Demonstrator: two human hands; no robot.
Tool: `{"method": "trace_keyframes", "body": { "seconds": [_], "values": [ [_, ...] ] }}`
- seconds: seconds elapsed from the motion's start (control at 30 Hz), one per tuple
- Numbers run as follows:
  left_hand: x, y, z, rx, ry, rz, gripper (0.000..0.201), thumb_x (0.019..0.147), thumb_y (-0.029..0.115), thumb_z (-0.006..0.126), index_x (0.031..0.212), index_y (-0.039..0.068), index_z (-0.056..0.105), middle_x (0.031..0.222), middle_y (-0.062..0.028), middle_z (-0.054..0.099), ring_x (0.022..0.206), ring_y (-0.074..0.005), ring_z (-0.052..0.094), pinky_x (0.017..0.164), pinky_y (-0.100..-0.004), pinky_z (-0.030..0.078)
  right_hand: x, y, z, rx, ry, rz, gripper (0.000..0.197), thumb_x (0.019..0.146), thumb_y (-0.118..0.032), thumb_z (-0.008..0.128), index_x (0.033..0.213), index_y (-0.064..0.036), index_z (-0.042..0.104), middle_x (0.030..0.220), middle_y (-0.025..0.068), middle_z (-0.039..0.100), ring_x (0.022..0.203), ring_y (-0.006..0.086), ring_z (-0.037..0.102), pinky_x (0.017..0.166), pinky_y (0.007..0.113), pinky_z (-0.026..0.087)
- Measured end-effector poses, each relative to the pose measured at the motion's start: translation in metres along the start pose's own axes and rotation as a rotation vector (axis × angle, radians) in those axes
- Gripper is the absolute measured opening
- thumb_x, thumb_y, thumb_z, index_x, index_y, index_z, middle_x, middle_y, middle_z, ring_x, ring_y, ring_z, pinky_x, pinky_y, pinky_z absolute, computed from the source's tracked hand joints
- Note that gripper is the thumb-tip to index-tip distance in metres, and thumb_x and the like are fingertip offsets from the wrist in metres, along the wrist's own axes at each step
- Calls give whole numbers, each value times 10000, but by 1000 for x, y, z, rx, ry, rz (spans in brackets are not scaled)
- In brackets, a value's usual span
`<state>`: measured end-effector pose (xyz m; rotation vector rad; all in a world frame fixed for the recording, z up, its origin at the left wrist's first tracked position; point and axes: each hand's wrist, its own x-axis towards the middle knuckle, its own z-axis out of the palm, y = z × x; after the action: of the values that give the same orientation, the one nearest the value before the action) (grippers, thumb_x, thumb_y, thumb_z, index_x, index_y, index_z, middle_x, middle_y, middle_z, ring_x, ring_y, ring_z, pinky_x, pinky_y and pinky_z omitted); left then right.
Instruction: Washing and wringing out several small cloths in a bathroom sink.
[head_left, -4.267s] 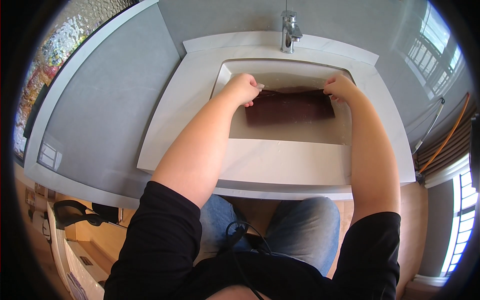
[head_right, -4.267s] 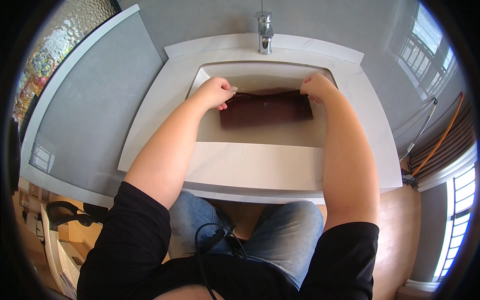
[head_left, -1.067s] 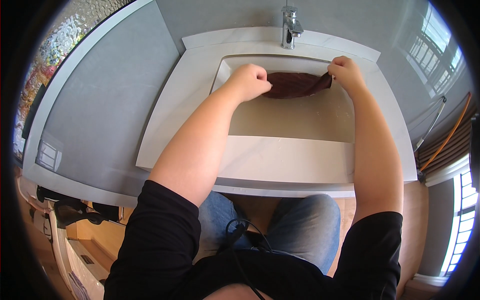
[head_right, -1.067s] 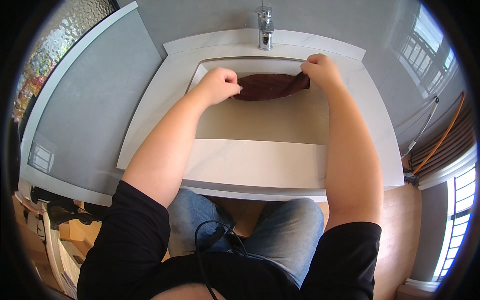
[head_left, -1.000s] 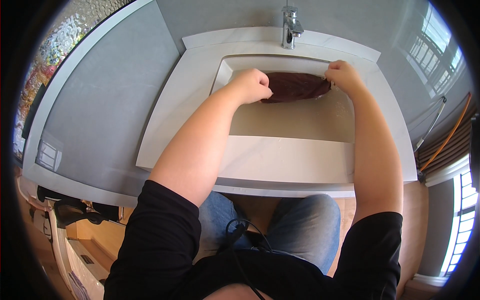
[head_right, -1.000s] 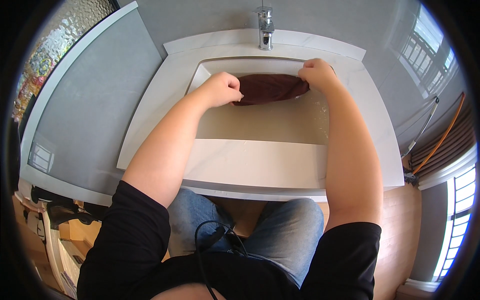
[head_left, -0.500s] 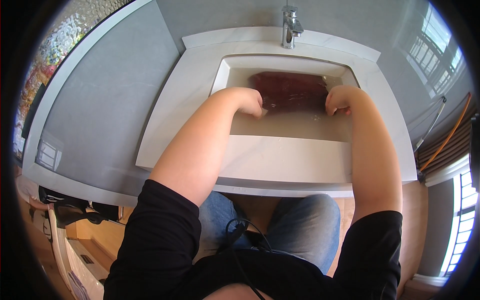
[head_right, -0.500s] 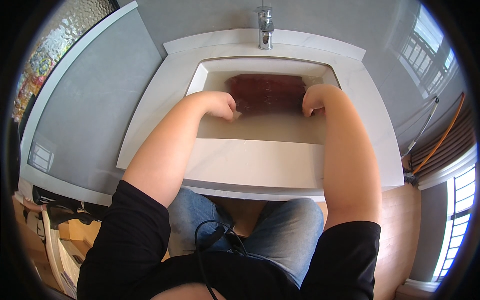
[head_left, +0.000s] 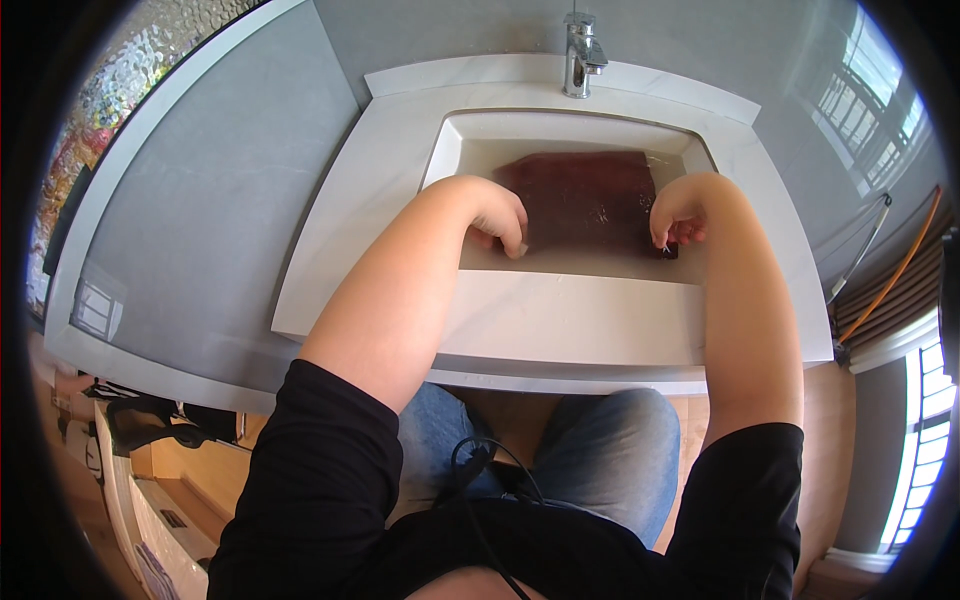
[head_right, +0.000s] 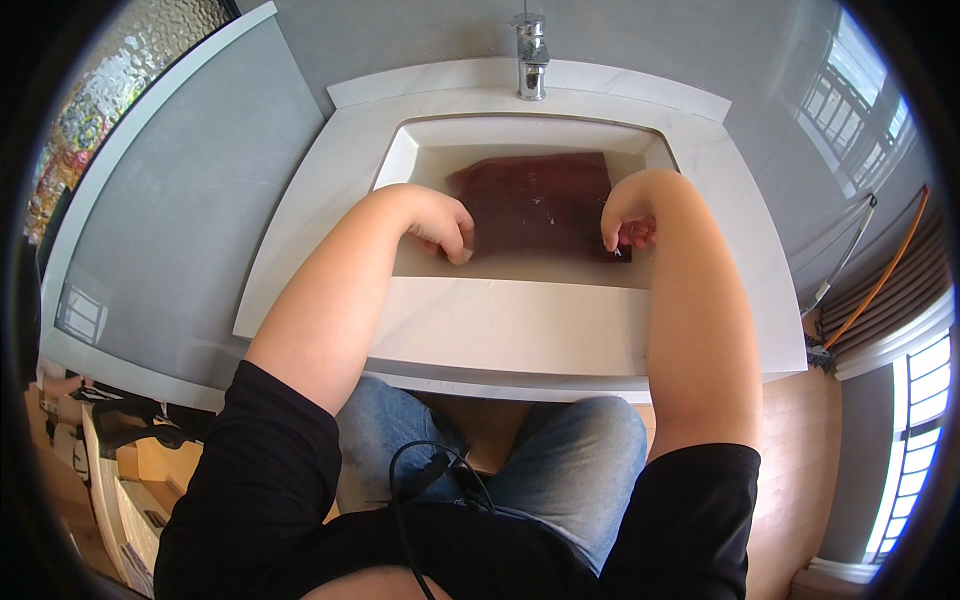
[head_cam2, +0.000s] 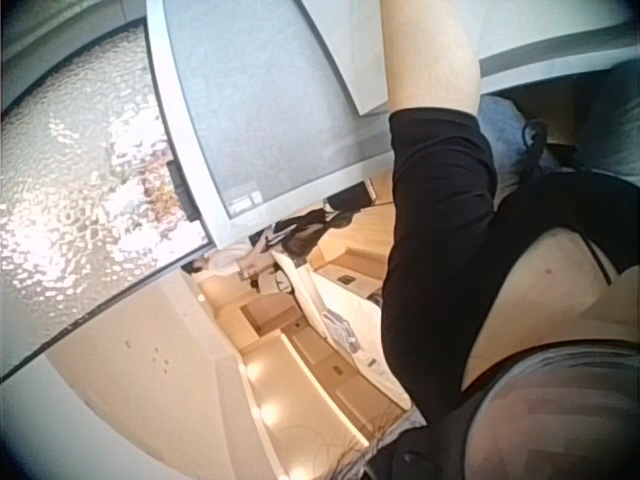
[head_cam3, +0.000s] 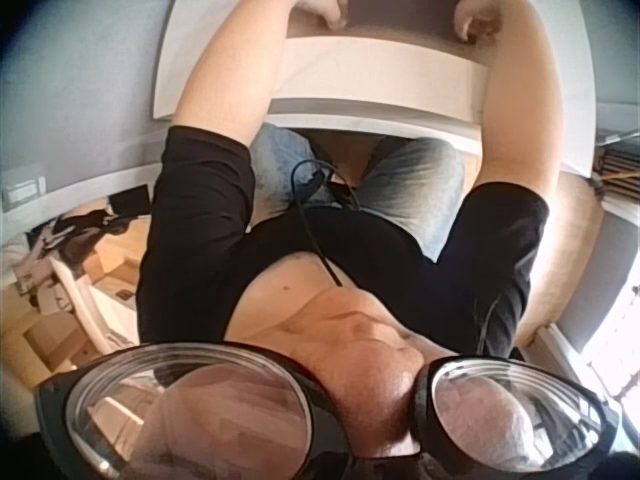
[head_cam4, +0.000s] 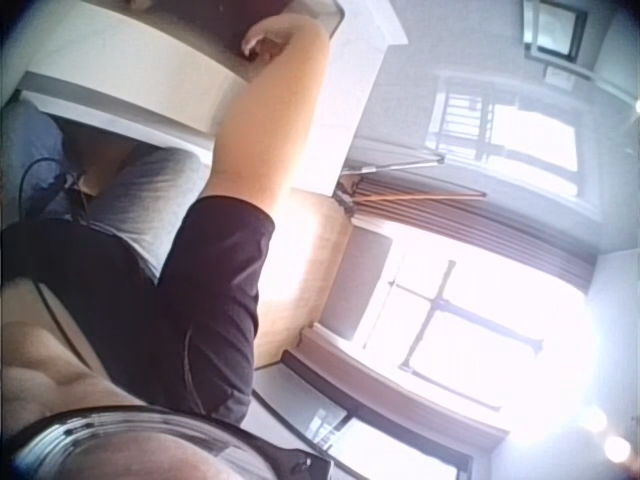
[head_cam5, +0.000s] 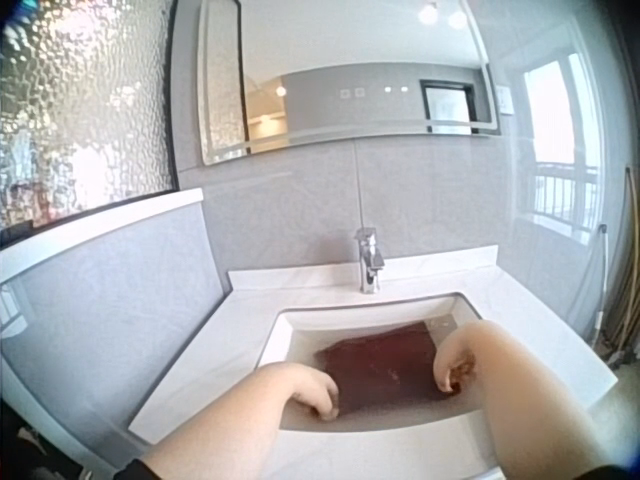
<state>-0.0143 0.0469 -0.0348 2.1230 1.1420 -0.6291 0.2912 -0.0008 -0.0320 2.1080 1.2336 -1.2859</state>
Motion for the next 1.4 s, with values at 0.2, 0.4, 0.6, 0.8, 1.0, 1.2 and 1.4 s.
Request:
{"method": "trace_keyframes", "body": {
  "seconds": [0.2, 0.4, 0.6, 0.8, 1.0, 1.2, 1.4],
  "values": [
    [9, -2, -6, -61, 151, -37, 198, 833, 246, 687, 940, 81, 710, 802, -32, 658, 767, -173, 597, 688, -341, 478, 1, 4, -5, 110, 393, -231, 167, 759, -182, 687, 845, -64, 607, 687, 58, 553, 559, 174, 519, 498, 333, 404],
    [34, -22, -7, -161, 572, 83, 204, 949, 256, 610, 944, 67, 685, 795, -44, 661, 694, -161, 592, 640, -367, 475, 0, 0, -8, 416, 587, -453, 143, 851, -116, 596, 942, -6, 610, 747, 78, 604, 665, 161, 663, 489, 296, 458],
    [28, -9, -11, -549, 828, 167, 165, 981, 193, 579, 998, 47, 652, 782, -54, 669, 646, -151, 643, 599, -341, 496, 5, 2, -9, 794, 810, -666, 116, 904, -122, 582, 953, -25, 621, 885, 67, 641, 805, 180, 716, 682, 273, 557],
    [32, -11, -16, -301, 1419, 453, 192, 954, 160, 638, 1013, -19, 673, 967, -108, 651, 880, -208, 644, 784, -335, 506, 8, -1, -19, 813, 1136, -854, 131, 925, -99, 571, 996, -7, 632, 941, 70, 666, 945, 164, 698, 828, 268, 530],
    [23, -6, -17, -433, 1491, 618, 135, 910, 119, 667, 962, -3, 691, 1016, -96, 644, 876, -203, 610, 794, -318, 499, -1, -2, -16, 769, 1278, -832, 146, 792, -155, 607, 848, -34, 666, 818, 72, 669, 798, 159, 598, 754, 322, 477],
    [31, -13, -11, -221, 1020, 406, 183, 847, 152, 669, 917, -14, 701, 1021, -114, 653, 911, -237, 635, 798, -339, 501, 4, -2, -12, 421, 1056, -602, 132, 758, -158, 623, 769, -28, 645, 716, 81, 649, 692, 175, 604, 670, 337, 494],
    [23, -5, -5, -256, 546, 240, 186, 840, 227, 667, 876, 53, 719, 722, -44, 641, 703, -169, 604, 658, -346, 491, 12, 2, -7, 354, 551, -474, 121, 739, -92, 669, 851, -46, 664, 782, 106, 685, 693, 209, 690, 668, 310, 554]
  ]
}}
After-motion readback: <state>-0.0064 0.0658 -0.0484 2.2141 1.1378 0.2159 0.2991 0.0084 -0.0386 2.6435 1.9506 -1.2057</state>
